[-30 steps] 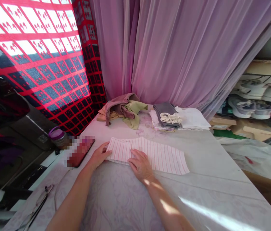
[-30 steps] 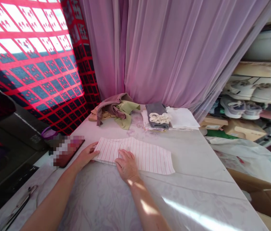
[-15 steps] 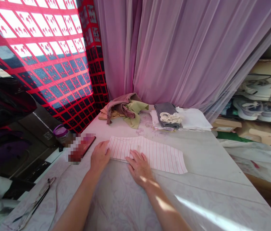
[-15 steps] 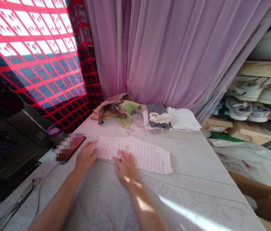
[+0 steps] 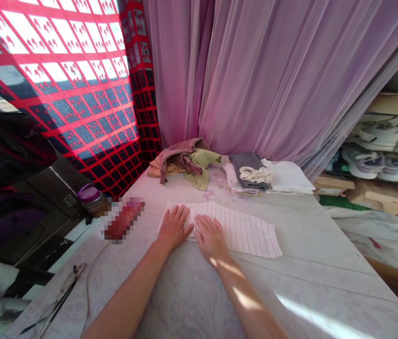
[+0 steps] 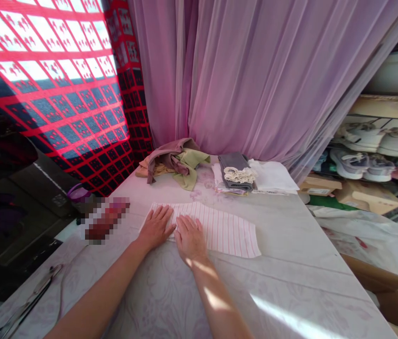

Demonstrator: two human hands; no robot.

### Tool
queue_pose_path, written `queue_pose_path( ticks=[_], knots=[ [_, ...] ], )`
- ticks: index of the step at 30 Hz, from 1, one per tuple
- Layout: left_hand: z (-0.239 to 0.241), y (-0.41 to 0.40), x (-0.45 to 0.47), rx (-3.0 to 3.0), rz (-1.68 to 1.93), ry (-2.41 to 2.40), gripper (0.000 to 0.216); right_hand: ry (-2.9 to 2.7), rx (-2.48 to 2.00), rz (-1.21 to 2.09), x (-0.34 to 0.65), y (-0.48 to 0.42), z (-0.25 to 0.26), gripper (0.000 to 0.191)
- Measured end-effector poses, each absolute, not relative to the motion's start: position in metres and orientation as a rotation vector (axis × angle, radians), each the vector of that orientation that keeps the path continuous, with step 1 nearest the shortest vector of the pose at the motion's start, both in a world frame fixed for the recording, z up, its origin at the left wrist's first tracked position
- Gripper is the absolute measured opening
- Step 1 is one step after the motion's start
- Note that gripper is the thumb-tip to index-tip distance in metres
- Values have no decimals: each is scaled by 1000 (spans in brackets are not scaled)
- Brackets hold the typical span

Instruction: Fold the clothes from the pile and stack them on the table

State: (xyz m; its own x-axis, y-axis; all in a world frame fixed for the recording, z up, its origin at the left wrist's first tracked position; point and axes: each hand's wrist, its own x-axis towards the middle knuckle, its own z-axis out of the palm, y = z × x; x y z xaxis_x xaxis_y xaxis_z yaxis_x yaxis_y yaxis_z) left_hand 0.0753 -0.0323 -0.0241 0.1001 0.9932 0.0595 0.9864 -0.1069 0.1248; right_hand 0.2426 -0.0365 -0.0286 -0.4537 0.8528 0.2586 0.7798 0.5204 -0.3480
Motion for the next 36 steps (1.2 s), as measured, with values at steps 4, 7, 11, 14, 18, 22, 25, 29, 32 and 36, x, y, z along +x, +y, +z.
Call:
queue_pose_path(
  ticks=[4,7,11,14,18,22,25,29,32,36],
  knots=[
    [-26,-34,75,2277,269,2020,59,-2409,-1465,238,236,-26,-29,46],
    [-29,-34,75,2259,324,2001,61,-2445,-1507,205,236,-24,-35,47],
    [-30,-35,74,2248,350,1991,62,-2449,-1568,142,237,-28,-41,48],
    [-29,-36,74,2238,360,1974,58,-2441,-1647,105,238,-33,-42,48],
    [-31,-36,74,2234,376,1974,56,-2461,-1702,83,241,-39,-44,49],
    [-34,-37,74,2262,428,1993,57,-2457,-1734,62,245,-43,-47,50],
    [-34,-41,74,2281,458,2016,56,-2454,-1754,52,246,-45,-48,51],
    [-32,-49,68,2262,467,2032,53,-2452,-1765,69,247,-46,-47,51],
    [-32,-54,59,2185,522,2093,48,-2437,-1759,93,247,-46,-46,51],
    [-36,-54,42,1970,685,2266,41,-2432,-1748,132,247,-45,-45,52]
  ],
)
